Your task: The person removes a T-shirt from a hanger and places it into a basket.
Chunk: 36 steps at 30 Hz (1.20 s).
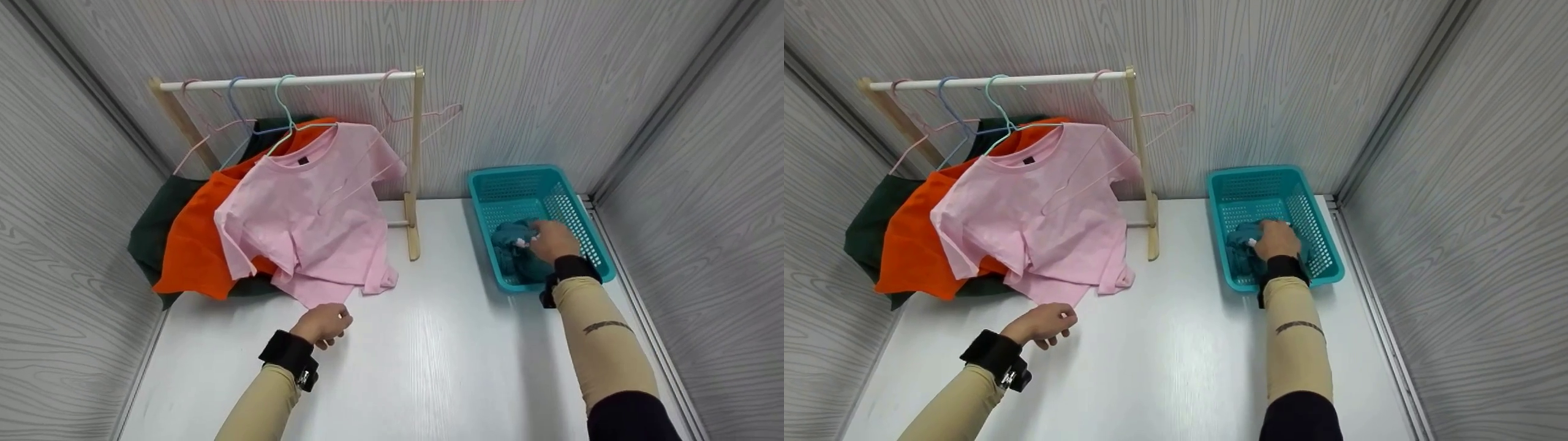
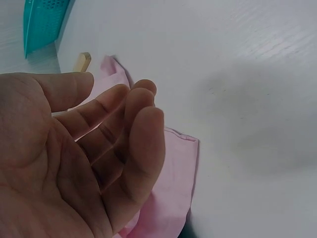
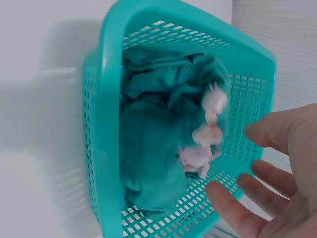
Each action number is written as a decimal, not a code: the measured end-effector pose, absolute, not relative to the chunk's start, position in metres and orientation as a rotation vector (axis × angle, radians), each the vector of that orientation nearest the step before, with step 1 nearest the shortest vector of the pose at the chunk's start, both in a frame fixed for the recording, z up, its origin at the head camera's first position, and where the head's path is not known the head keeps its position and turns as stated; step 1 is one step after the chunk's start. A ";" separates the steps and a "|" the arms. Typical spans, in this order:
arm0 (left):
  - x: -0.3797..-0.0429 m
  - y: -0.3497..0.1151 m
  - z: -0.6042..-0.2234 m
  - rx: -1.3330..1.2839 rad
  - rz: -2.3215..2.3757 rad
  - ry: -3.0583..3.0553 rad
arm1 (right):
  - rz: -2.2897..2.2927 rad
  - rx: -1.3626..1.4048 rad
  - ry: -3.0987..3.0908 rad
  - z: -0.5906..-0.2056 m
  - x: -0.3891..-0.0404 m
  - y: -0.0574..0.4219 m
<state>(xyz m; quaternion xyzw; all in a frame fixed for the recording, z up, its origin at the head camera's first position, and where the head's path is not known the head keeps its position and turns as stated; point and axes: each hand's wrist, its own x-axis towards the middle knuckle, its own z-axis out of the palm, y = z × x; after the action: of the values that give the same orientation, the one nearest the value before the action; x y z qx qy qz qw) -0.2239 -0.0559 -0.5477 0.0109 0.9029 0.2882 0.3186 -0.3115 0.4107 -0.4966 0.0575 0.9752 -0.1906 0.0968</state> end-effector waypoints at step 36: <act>-0.305 -0.142 -0.318 0.075 0.583 2.891 | -0.582 -0.160 2.508 -0.504 -0.252 0.313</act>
<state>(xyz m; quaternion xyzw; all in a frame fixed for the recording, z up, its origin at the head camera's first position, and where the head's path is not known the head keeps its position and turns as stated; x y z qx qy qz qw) -0.3050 -0.1418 -0.3180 0.0255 0.9755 0.1966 0.0954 -0.2518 0.3129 -0.5043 -0.0598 0.9341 -0.2167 0.2775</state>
